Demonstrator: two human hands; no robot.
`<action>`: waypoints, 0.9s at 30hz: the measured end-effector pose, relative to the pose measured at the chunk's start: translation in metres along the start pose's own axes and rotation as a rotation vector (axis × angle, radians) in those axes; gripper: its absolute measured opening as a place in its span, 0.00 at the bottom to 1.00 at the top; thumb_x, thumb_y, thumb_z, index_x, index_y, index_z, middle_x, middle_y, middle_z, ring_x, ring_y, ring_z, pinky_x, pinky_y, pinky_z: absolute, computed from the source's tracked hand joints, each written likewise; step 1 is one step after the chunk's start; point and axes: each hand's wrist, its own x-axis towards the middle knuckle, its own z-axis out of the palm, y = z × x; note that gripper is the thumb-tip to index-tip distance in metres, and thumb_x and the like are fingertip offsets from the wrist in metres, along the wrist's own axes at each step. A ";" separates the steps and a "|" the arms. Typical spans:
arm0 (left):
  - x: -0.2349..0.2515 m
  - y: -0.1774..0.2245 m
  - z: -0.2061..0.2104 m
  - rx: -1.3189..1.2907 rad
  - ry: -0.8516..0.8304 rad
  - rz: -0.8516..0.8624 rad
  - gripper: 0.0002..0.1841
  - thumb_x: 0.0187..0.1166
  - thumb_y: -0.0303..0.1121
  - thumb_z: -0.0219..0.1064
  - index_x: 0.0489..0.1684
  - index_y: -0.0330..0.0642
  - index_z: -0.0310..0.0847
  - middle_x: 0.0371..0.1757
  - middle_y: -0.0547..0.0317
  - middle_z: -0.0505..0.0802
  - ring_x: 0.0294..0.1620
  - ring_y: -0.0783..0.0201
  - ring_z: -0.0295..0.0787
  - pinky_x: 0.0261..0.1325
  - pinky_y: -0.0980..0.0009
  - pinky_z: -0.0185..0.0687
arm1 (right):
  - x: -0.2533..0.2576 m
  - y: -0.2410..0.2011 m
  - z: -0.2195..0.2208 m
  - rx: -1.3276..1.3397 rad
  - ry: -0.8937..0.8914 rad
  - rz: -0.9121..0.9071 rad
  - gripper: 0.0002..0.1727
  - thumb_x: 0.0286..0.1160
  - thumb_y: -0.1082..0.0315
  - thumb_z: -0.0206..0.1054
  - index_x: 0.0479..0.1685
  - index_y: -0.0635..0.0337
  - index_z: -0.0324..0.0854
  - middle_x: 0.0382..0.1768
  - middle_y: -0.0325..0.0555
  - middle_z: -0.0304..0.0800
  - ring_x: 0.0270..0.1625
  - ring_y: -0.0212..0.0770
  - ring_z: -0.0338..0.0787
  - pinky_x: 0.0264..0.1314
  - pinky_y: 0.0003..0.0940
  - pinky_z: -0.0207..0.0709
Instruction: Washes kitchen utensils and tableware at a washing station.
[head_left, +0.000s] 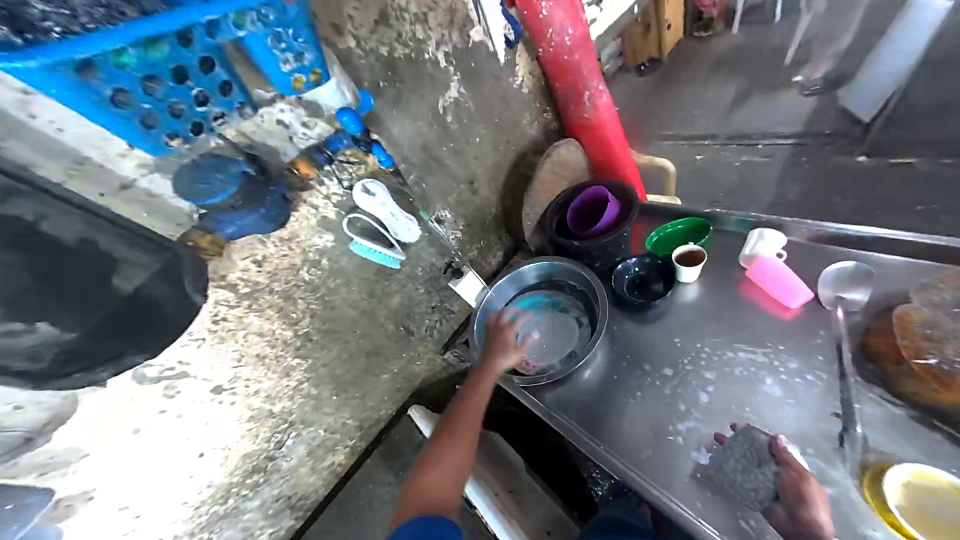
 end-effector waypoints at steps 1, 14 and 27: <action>0.029 -0.010 -0.037 0.046 0.110 -0.025 0.27 0.82 0.53 0.65 0.78 0.53 0.79 0.80 0.45 0.80 0.84 0.41 0.70 0.85 0.37 0.61 | -0.003 -0.006 0.000 0.005 0.025 0.004 0.33 0.95 0.43 0.35 0.72 0.59 0.72 0.58 0.57 0.92 0.55 0.57 0.95 0.54 0.57 0.90; 0.193 -0.041 -0.307 -0.499 0.815 -0.216 0.24 0.87 0.60 0.53 0.58 0.52 0.81 0.37 0.66 0.90 0.28 0.70 0.85 0.32 0.69 0.84 | -0.001 -0.030 -0.033 0.198 0.134 -0.031 0.36 0.91 0.38 0.37 0.67 0.58 0.76 0.55 0.57 0.93 0.55 0.56 0.94 0.55 0.59 0.89; 0.036 0.011 0.143 0.206 -0.794 -0.228 0.29 0.79 0.46 0.69 0.65 0.25 0.80 0.71 0.22 0.81 0.76 0.27 0.76 0.75 0.31 0.71 | 0.041 0.018 0.014 -0.178 0.001 0.351 0.22 0.90 0.64 0.47 0.77 0.56 0.71 0.53 0.55 0.92 0.50 0.52 0.94 0.51 0.53 0.89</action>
